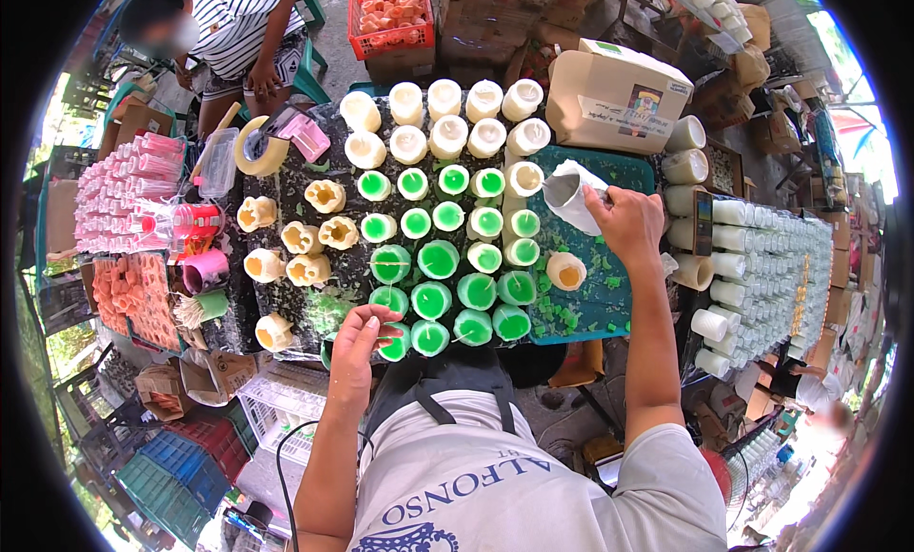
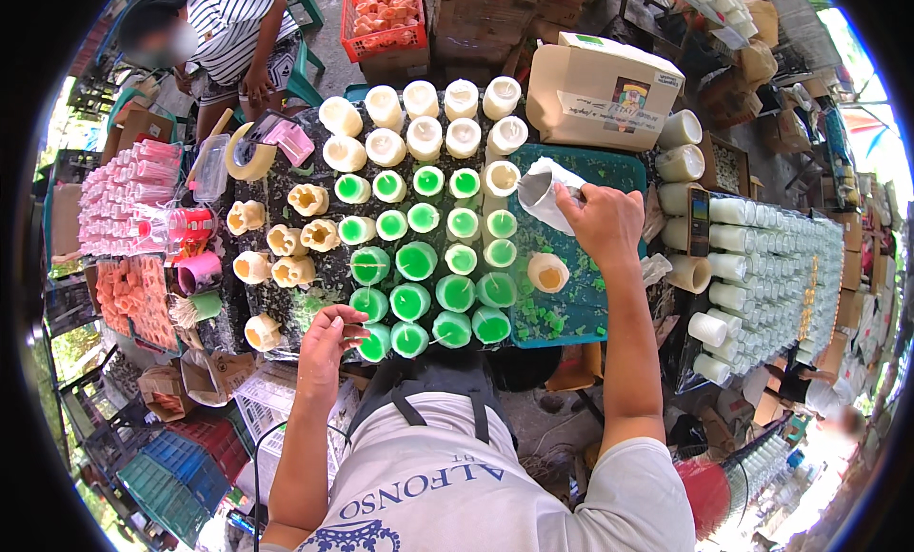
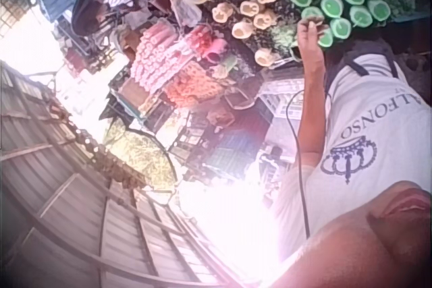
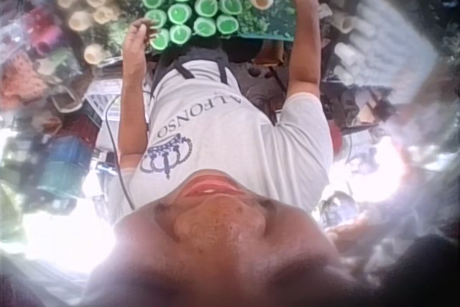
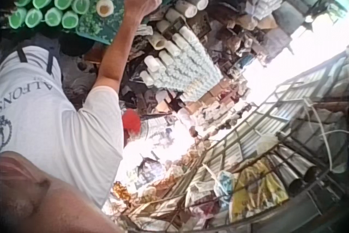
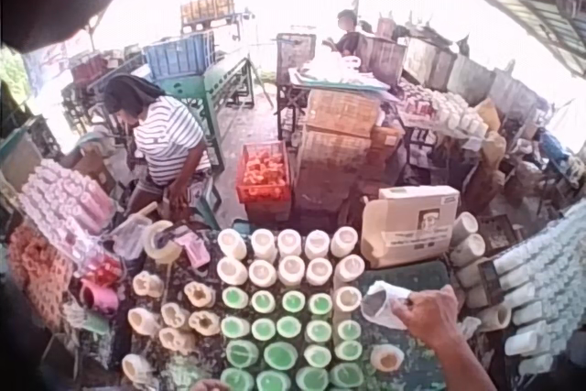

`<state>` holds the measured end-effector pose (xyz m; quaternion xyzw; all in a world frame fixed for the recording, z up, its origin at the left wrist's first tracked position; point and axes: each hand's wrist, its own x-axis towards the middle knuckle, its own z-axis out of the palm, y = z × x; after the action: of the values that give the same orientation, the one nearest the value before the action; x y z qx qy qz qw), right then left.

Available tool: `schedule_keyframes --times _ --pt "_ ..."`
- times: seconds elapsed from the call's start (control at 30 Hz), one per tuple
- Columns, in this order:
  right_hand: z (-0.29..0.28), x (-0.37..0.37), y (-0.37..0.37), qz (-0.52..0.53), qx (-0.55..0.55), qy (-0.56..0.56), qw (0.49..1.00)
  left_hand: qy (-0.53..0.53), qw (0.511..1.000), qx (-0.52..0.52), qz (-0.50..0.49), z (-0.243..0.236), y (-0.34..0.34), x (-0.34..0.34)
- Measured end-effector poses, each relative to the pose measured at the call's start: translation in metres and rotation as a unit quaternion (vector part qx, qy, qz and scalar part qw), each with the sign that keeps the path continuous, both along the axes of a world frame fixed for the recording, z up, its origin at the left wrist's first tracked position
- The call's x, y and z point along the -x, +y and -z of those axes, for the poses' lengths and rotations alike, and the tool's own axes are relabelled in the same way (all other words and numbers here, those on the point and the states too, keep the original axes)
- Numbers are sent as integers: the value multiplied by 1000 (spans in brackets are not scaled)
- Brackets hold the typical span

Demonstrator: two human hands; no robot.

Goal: The person pours a green liquid from a small white pitcher into multiple white candle molds arranged on a table. They then pick up a finished candle, remove it from its mold, and place it aside. The process is repeated for several candles.

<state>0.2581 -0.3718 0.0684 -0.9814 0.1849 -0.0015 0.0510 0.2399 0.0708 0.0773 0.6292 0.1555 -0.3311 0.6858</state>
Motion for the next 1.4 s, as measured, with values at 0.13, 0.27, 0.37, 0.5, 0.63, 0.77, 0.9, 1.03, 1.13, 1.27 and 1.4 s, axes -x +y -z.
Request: schedule_keyframes --times 0.13,0.27,0.37,0.5,0.63,0.77,0.9,1.03,1.13,1.27,1.4 --pt "1 0 0 4 -6 3 1000 3 1000 2 -1 0 1 1" --pt "5 1 0 15 -11 5 1000 2 1000 0 -2 -1 2 1" --pt "7 2 -1 27 -32 8 999 3 1000 1 -3 -1 2 1" --pt "15 5 -6 50 -78 -4 996 7 1000 3 -5 0 4 1" --pt "24 8 -14 94 -160 -11 983 10 1000 0 -8 1 4 2" --pt "40 14 -23 122 -231 -62 963 10 1000 -2 -10 0 5 1" --pt "44 5 -29 133 -234 -77 960 6 1000 -5 -11 1 6 2" --pt "41 -14 -32 136 -183 -56 972 9 1000 -3 -13 2 7 3" --pt "33 -30 -30 128 -136 -37 982 11 1000 -6 -14 2 8 4" --pt "26 -43 -31 114 -97 -29 988 8 1000 -10 -23 1 4 3" --pt "35 -39 -45 146 -174 -52 972 -82 992 -91 13 13 -7 3"
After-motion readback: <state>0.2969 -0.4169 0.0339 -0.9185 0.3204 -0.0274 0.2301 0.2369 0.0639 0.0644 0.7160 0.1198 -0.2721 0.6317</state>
